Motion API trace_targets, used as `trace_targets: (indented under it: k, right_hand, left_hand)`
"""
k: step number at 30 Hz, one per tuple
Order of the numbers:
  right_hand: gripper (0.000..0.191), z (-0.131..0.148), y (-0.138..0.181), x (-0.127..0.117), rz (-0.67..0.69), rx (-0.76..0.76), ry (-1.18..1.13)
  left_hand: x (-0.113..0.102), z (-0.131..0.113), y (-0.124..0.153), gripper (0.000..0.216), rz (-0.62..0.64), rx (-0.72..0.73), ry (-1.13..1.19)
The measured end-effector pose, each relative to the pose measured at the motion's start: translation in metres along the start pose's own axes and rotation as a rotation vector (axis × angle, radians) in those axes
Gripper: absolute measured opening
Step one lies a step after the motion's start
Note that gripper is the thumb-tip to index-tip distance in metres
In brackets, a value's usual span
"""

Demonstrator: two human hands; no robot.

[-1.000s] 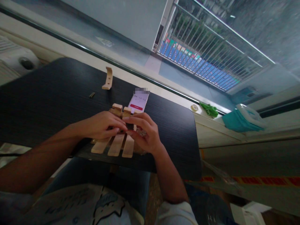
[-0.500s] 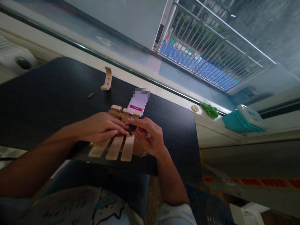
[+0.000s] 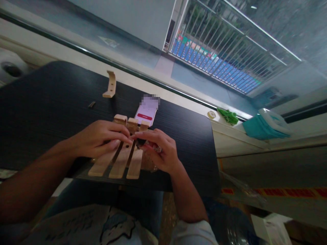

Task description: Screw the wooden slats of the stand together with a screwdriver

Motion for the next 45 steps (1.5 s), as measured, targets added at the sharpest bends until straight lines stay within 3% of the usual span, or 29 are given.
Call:
trace_targets:
  k: [9, 22, 45]
  right_hand:
    - [0.039, -0.004, 0.003, -0.003, -0.033, 0.063, -0.015]
    - [0.032, -0.001, -0.002, -0.001, -0.028, 0.019, 0.013]
    - [0.031, 0.011, -0.012, 0.010, -0.074, -0.215, 0.118]
  left_hand:
    - [-0.002, -0.001, 0.000, 0.036, -0.040, 0.038, -0.004]
    - [0.012, 0.003, 0.004, 0.040, 0.174, -0.025, -0.002]
    - [0.015, 0.005, 0.005, 0.039, 0.216, -0.058, -0.048]
Point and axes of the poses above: each hand's wrist, its own y-axis away from the middle knuckle, its own x-axis out of the palm, z = x × y, the point moved 5 cm from there along -y, towards the middle knuckle, and after that the axes turned 15 degrees about -z, right-handed, at the moved point
